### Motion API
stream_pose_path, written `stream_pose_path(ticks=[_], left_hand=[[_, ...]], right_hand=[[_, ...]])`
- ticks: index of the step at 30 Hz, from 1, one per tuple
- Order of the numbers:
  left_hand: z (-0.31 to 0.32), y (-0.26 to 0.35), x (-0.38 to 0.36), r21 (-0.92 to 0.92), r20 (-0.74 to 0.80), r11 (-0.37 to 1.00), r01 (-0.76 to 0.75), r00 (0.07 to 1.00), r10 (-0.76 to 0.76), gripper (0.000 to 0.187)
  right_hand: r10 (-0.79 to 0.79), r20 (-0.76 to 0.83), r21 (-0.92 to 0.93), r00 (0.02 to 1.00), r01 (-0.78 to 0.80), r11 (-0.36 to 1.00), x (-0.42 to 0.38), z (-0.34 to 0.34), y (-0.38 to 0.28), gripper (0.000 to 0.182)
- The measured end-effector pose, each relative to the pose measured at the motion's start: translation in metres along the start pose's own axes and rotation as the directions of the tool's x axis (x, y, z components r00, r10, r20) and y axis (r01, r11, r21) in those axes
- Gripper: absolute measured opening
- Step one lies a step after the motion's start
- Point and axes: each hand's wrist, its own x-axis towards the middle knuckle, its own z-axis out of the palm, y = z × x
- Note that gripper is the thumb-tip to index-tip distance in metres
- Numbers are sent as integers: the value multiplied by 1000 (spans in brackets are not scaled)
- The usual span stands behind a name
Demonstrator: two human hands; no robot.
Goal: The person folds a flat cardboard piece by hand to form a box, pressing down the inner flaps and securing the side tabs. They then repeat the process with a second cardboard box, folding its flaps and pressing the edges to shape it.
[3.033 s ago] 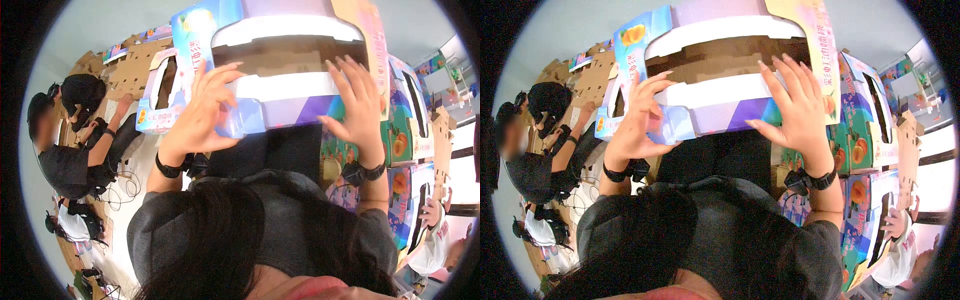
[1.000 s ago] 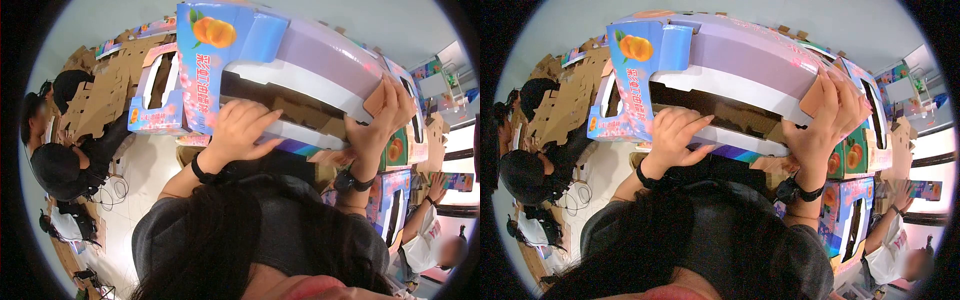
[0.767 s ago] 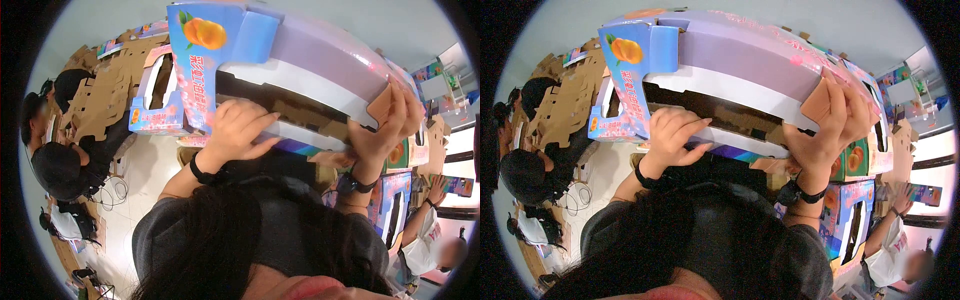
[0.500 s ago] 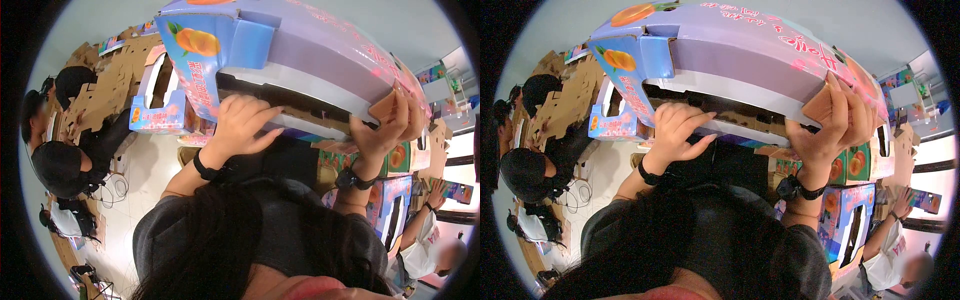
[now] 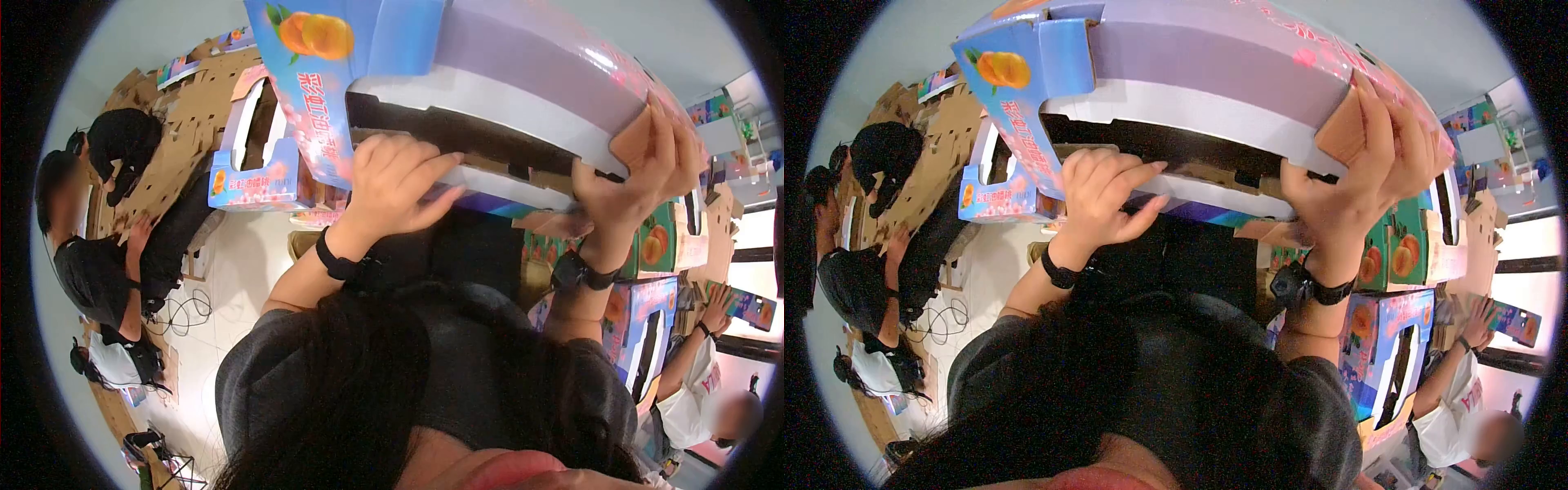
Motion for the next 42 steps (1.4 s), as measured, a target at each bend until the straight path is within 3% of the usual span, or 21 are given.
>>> stream_pose_path(ticks=[8,11,15,16,19,22,25,35,42], left_hand=[[15,-5,25,23,-32,993,114,993,-113,12],[20,-11,41,70,3,984,162,987,-162,18],[31,-24,54,85,-55,972,218,975,-214,26],[31,-24,57,90,-45,968,234,972,-231,27],[36,-31,61,75,-9,960,271,963,-271,28],[38,-35,65,52,-7,969,243,970,-243,27],[39,-36,68,82,34,961,263,963,-267,26],[45,-41,59,101,-67,928,359,933,-353,22],[38,-43,50,15,-81,931,364,929,-361,19]], right_hand=[[-22,165,-21,986,26,999,13,20,22,82],[24,250,-131,968,10,991,17,29,28,87],[-25,287,-36,958,37,999,6,19,30,99],[-71,400,-1,914,77,997,2,8,27,101],[-90,671,209,736,-71,975,-11,-7,-8,110],[-22,740,97,672,-75,993,-30,2,-7,118],[-38,699,88,714,-33,996,-32,13,-4,122],[-37,644,85,764,-24,996,-29,38,-15,97],[31,624,125,781,-139,982,-40,43,-21,91]])
